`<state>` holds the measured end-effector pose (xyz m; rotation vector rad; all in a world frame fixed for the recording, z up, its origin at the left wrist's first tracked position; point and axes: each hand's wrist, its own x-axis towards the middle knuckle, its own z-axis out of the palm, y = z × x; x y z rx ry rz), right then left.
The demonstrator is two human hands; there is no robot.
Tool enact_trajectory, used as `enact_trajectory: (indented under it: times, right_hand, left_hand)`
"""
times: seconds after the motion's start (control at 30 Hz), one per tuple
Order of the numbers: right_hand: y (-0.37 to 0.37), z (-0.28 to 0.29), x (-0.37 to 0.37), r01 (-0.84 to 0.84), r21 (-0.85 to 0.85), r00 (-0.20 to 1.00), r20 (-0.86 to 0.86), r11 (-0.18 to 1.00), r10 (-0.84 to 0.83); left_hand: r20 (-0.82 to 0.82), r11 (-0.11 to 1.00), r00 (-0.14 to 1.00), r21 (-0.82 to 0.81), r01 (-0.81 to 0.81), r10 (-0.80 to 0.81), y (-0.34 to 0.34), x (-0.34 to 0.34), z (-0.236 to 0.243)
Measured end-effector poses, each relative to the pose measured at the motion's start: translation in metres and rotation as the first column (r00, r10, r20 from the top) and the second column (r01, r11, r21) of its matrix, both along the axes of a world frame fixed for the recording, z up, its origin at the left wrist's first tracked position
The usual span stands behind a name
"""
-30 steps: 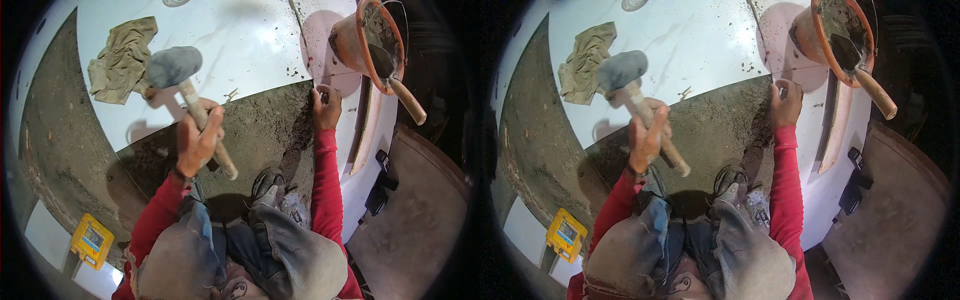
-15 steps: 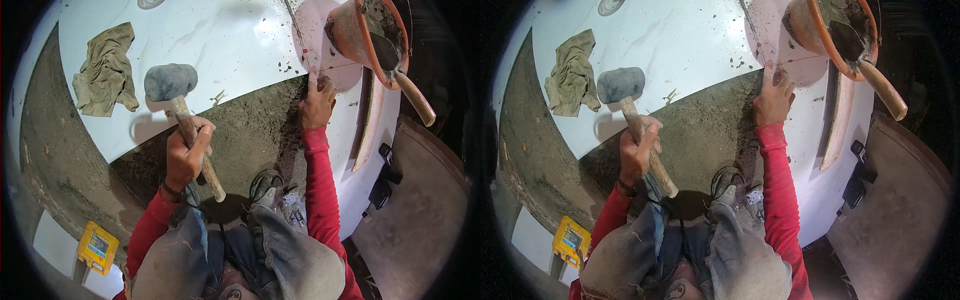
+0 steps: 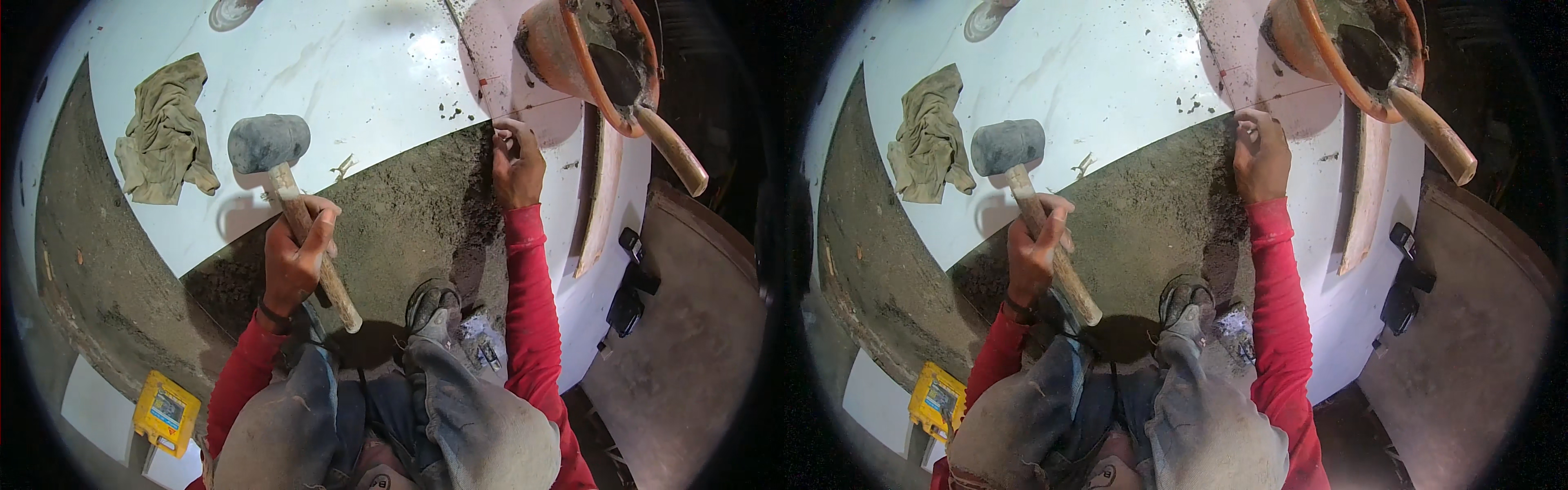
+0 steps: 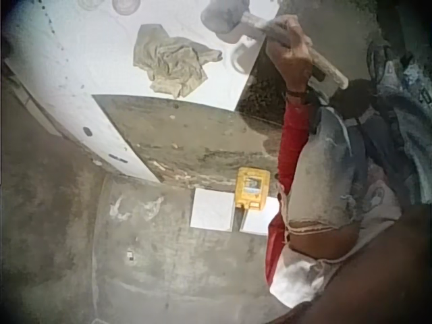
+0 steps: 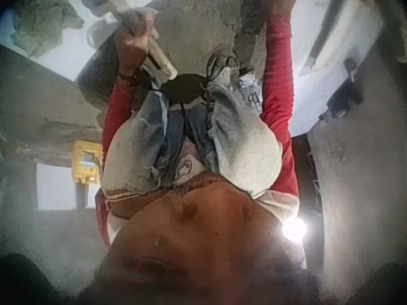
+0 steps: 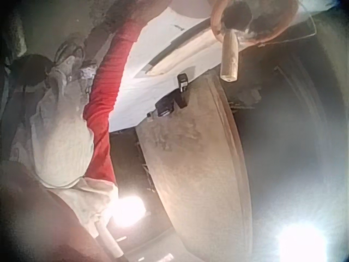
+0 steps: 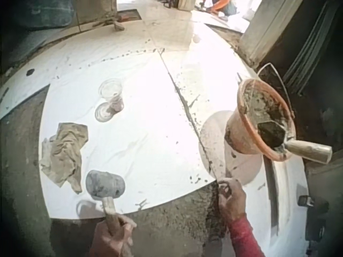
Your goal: The person places a large white tile onto a bed of mortar, taps the tile with a mallet to level it, and wipes the tile surface and joints with a cloth.
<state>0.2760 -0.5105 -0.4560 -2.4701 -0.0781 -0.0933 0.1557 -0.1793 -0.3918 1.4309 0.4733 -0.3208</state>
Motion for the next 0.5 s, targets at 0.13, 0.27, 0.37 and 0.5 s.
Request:
enact_trajectory:
  times: [0.13,0.27,0.37,0.5]
  right_hand:
    - [-0.003,-0.004,0.001,0.0,-0.177,0.996,0.087,0.984,0.016]
    - [0.0,-0.005,-0.004,-0.011,-0.402,0.995,0.087,0.916,0.05]
    - [0.005,-0.004,-0.01,0.007,-0.471,0.997,0.073,0.882,0.031]
    - [0.004,-0.006,-0.013,0.0,-0.465,0.997,0.074,0.885,0.038]
  left_hand:
    - [-0.035,1.0,0.999,0.001,0.012,-0.012,0.001,0.0,-0.001]
    - [-0.013,1.0,1.0,0.0,0.026,-0.026,0.001,0.0,-0.001]
    - [-0.019,1.0,0.999,0.005,0.027,-0.027,0.001,-0.001,-0.001]
    - [-0.054,0.999,0.998,0.019,0.035,-0.034,0.0,-0.001,-0.001]
